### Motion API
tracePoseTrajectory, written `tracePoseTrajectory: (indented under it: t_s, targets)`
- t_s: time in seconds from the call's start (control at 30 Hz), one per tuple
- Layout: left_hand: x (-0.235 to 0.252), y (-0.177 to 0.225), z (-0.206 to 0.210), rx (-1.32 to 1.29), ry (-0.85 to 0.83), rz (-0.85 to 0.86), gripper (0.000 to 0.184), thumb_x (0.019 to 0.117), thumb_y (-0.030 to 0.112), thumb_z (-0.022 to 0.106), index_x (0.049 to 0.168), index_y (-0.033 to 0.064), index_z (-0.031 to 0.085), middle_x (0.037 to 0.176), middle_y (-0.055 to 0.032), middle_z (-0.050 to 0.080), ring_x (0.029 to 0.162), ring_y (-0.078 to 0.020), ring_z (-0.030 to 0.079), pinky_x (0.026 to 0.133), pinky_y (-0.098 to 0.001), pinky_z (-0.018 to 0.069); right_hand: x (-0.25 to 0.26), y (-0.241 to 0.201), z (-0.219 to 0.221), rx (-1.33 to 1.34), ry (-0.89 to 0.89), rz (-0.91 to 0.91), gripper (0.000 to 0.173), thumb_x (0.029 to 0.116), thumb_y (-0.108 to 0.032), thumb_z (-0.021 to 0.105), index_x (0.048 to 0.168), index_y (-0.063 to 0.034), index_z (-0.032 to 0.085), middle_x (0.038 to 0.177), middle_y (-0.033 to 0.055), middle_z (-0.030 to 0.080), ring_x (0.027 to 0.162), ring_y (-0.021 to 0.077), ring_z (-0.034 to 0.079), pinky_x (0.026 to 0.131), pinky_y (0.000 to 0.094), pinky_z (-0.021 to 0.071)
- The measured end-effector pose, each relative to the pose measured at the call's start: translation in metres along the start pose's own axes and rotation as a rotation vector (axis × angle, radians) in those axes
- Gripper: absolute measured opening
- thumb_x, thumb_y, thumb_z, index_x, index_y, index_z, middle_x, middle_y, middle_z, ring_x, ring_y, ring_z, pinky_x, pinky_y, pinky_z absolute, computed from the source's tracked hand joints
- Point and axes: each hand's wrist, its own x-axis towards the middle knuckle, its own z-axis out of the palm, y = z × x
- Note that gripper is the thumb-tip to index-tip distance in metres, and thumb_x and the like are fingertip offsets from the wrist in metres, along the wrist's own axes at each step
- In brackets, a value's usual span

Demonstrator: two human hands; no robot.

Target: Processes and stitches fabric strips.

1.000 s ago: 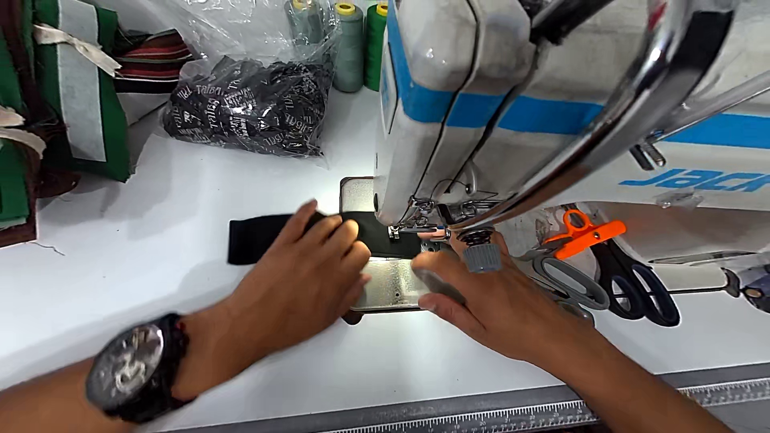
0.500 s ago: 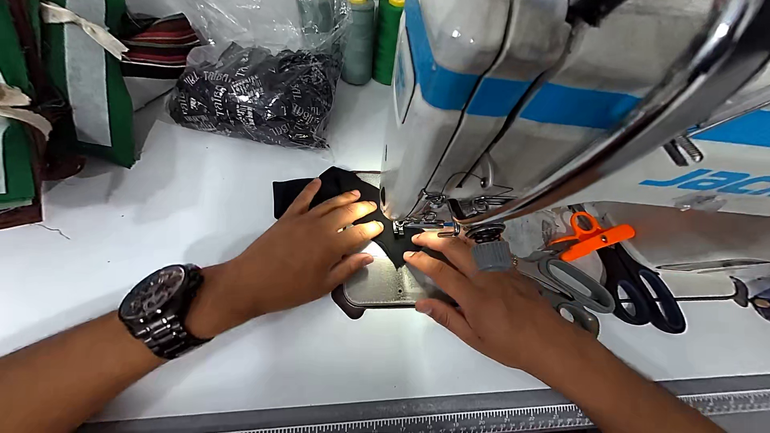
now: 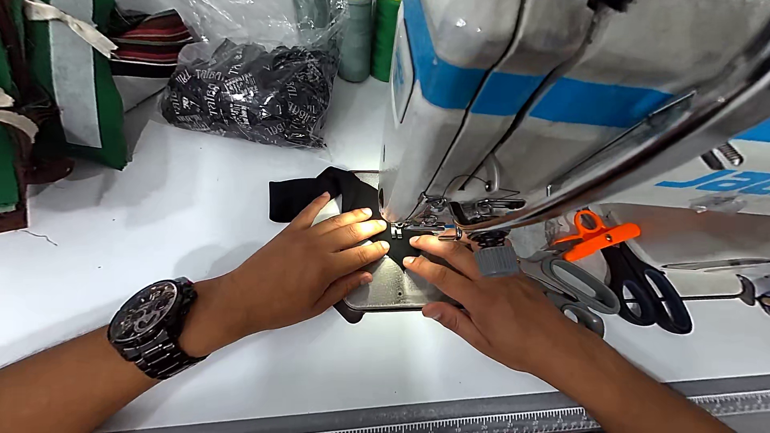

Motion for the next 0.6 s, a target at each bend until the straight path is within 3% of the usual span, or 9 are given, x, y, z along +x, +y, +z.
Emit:
tracePoseTrajectory:
  t_s: [0.6]
  targets:
    - [0.016, -0.017, -0.001, -0.023, 0.018, -0.031, 0.041, 0.1045, 0.040, 0.044, 0.123, 0.0186, 0.074, 0.136, -0.0003, 0.067, 0.139, -0.0215, 0.053, 0.116, -0.0657, 0.0326, 0.008, 0.004, 0.000, -0.027, -0.048, 0.081, 0.062, 0.1040, -0.063, 0.031, 0.142, -0.0260, 0.062, 0.138, -0.0001, 0.064, 0.137, 0.0253, 0.050, 0.110, 0.0518, 0.0381]
